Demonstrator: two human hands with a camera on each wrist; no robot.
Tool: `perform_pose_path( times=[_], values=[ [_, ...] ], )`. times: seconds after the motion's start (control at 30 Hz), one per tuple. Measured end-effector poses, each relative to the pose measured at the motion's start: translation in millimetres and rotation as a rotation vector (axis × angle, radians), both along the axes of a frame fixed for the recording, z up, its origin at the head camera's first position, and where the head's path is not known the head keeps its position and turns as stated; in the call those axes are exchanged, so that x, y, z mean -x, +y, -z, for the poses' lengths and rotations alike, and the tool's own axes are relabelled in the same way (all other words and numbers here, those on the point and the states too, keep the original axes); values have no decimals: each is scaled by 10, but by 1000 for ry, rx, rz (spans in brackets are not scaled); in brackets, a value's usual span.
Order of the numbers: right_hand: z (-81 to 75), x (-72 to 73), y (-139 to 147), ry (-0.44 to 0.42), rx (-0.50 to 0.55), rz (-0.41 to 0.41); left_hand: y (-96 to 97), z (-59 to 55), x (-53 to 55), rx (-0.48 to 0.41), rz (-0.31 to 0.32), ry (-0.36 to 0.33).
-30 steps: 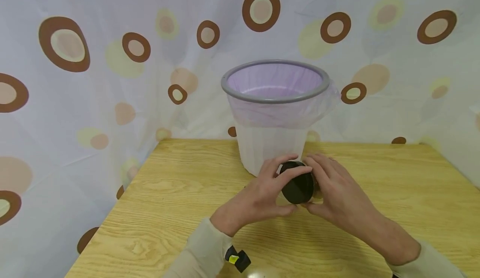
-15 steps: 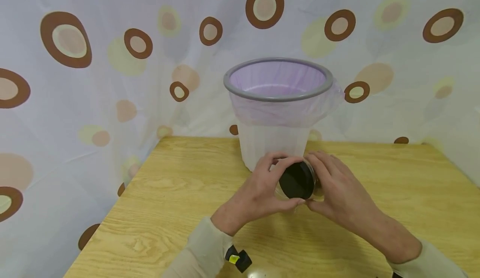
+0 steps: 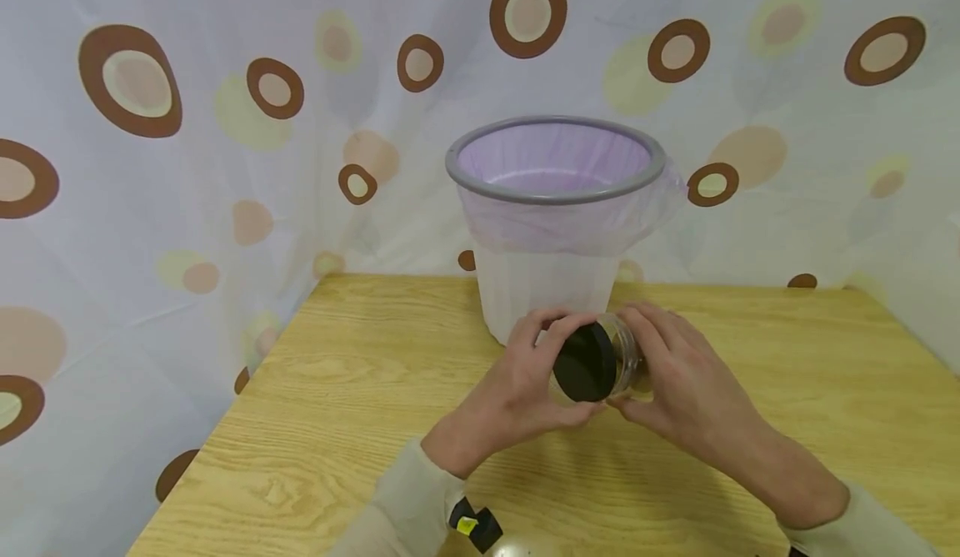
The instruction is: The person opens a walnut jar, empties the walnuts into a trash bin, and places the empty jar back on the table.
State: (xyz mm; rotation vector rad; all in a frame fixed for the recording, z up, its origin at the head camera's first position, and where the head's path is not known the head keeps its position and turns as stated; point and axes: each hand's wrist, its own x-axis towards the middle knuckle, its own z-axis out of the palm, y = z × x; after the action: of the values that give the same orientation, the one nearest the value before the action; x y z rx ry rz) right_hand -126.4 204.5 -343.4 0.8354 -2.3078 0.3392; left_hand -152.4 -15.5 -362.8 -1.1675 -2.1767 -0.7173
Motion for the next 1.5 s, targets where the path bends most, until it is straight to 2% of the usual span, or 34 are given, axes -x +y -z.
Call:
perform_pose_path(
  times=[0.2,0.33,0.5,0.83,0.97,1.2,1.5],
  values=[
    [-17,-2,33,-6,-3,8,-114,-23,-10,-19,-21,-51],
    [-16,-3,50,-10,-1,14,-210,-54,-14,-21,-41,-110],
    [-31,-6,64,-9,-1,19,-355,-78,24,-24,-67,-144],
    [-34,-15,78,-29,3,27,-682,-5,116,-28,-178,-211],
    [-40,-23,84,-33,0,28,-801,47,161,2,-227,-229],
    [-66,-16,103,-38,2,35,-1001,139,247,109,-352,-322],
    [-81,-23,133,-49,-3,49,-1189,277,410,220,-452,-312]
  ],
)
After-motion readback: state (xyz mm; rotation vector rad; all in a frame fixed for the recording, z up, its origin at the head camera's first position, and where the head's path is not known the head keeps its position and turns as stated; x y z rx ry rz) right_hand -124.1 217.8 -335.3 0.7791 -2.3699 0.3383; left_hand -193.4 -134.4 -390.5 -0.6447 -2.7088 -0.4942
